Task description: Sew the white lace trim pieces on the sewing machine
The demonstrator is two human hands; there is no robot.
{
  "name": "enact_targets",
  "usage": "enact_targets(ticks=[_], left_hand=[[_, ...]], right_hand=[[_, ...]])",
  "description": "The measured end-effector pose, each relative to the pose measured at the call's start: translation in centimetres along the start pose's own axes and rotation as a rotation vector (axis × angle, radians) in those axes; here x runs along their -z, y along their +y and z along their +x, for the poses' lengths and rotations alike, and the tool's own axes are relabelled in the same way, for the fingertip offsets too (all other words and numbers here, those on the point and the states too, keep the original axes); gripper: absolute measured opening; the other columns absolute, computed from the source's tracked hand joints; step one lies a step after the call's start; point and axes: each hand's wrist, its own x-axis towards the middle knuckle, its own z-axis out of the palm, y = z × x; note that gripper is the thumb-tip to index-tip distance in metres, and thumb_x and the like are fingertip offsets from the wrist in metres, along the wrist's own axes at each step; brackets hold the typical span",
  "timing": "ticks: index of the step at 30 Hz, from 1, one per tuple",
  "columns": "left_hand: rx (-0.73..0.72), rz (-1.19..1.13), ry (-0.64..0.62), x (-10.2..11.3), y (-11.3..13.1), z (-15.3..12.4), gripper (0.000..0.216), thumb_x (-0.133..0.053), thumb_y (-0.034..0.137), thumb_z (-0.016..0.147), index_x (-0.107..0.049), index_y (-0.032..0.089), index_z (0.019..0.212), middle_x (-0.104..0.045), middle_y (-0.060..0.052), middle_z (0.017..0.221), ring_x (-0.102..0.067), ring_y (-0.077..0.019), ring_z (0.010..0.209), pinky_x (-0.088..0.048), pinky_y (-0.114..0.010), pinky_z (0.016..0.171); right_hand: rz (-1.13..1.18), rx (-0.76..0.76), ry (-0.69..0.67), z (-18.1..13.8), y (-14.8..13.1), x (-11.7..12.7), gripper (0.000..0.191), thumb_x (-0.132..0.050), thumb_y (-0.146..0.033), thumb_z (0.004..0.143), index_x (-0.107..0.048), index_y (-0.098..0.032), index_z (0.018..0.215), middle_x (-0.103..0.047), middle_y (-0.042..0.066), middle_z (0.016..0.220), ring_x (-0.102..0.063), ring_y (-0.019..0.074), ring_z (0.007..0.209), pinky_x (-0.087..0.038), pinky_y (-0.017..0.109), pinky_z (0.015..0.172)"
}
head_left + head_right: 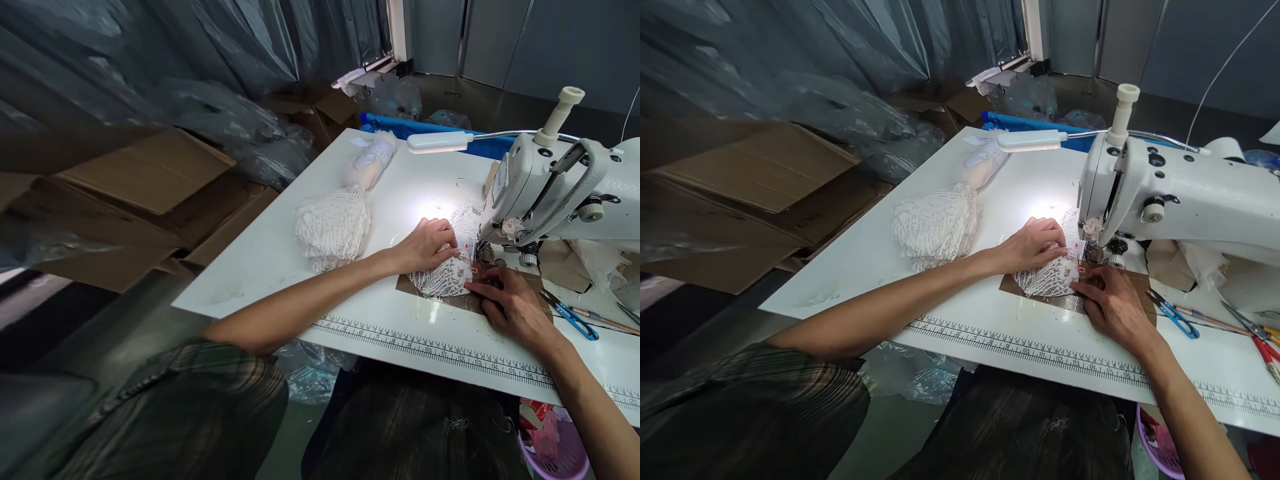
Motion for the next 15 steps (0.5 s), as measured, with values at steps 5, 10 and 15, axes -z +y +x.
enact_targets(ticks=[5, 10, 15], left_hand=[[0.158, -0.410, -0.057, 1.1, 1.3, 1.2, 0.016, -0.061, 0.023, 0.087, -0.060, 0.015, 0.074, -0.070, -0.004, 0.083, -0.064, -0.0120, 0.074, -0.049, -0.025, 0.064], [0.282, -0.496, -0.147, 1.6, 2.2, 2.4, 0.017, -0.063, 0.021, 0.083, -0.053, 0.016, 0.070, -0.066, -0.001, 0.068, -0.063, -0.0113, 0.063, -0.042, -0.021, 0.051], [0.220, -0.280, -0.128, 0.1, 1.7, 2.8, 0.012, -0.061, 0.023, 0.087, -0.055, 0.017, 0.096, -0.068, 0.000, 0.082, -0.062, -0.0112, 0.065, -0.042, -0.023, 0.056]], right_hand=[[0.001, 0.006, 0.005, -0.1, 0.0, -0.2, 0.035, -0.050, -0.020, 0.093, -0.072, -0.029, 0.119, -0.061, 0.012, 0.108, -0.059, 0.0240, 0.098, -0.054, 0.043, 0.084], [-0.007, -0.006, -0.001, -0.1, 0.0, -0.3, 0.036, -0.050, -0.019, 0.092, -0.071, -0.029, 0.120, -0.061, 0.011, 0.108, -0.058, 0.0243, 0.099, -0.055, 0.043, 0.084], [0.003, 0.007, 0.011, -0.2, 0.1, -0.5, 0.036, -0.049, -0.018, 0.093, -0.070, -0.029, 0.121, -0.061, 0.011, 0.110, -0.059, 0.0248, 0.101, -0.055, 0.043, 0.085]])
